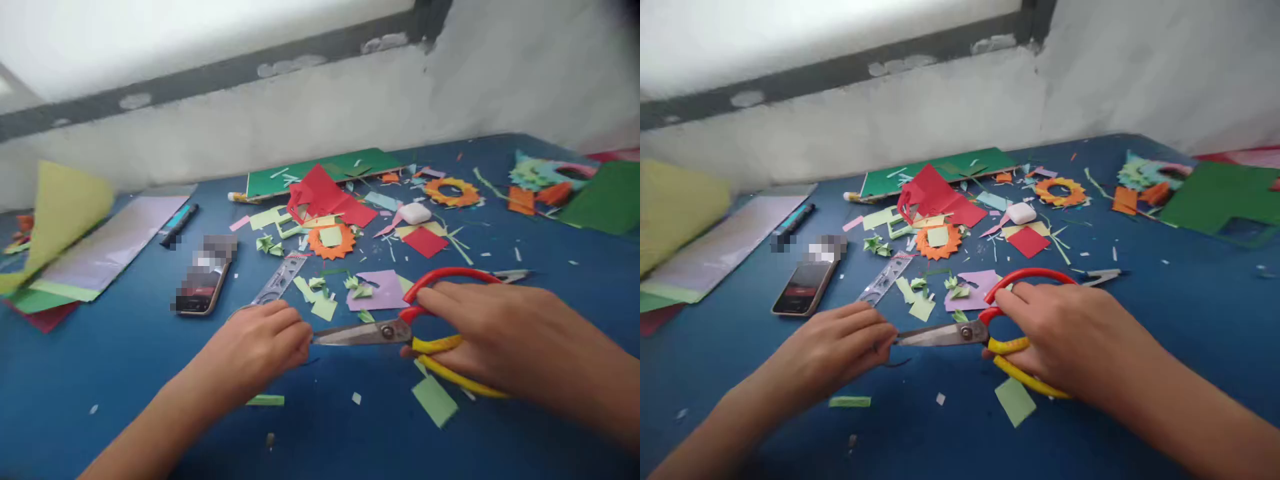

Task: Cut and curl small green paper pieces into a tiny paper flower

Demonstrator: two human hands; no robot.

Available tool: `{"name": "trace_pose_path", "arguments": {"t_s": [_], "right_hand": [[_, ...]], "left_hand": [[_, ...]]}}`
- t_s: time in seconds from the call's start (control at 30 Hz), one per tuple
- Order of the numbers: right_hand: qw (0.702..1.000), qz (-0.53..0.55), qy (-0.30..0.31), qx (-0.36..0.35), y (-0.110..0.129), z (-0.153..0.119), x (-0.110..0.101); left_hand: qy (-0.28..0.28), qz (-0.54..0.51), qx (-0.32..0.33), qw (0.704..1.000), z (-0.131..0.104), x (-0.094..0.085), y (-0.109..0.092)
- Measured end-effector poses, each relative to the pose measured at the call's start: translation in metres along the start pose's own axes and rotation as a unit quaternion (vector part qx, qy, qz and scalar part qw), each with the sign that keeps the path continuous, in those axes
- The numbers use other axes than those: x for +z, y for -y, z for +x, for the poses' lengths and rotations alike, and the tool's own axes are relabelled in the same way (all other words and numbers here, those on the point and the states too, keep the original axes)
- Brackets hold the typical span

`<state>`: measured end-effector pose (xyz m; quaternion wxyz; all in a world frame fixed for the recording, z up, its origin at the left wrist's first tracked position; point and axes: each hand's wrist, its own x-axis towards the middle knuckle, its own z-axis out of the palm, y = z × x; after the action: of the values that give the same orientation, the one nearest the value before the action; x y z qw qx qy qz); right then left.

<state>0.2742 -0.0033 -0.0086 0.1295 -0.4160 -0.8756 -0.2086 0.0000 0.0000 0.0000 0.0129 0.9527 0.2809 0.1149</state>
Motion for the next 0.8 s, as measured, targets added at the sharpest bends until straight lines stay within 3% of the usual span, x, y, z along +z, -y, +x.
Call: {"name": "trace_pose_path", "arguments": {"t_s": [0.27, 0.47, 0.57, 0.8], "right_hand": [[0.999, -0.027, -0.018, 0.004, 0.002, 0.004, -0.007], [0.998, -0.058, -0.028, -0.003, -0.002, 0.005, -0.006], [0.997, -0.065, -0.028, 0.0, -0.004, 0.003, -0.004], [0.998, -0.054, -0.026, -0.007, -0.002, 0.002, -0.007]], "left_hand": [[-0.084, -0.008, -0.024, 0.996, 0.0, -0.003, 0.007], [-0.166, -0.094, -0.124, 0.974, 0.0, -0.008, 0.014], [-0.129, -0.157, -0.161, 0.966, 0.0, -0.008, 0.016], [-0.041, -0.222, -0.158, 0.961, 0.002, -0.003, 0.012]]}}
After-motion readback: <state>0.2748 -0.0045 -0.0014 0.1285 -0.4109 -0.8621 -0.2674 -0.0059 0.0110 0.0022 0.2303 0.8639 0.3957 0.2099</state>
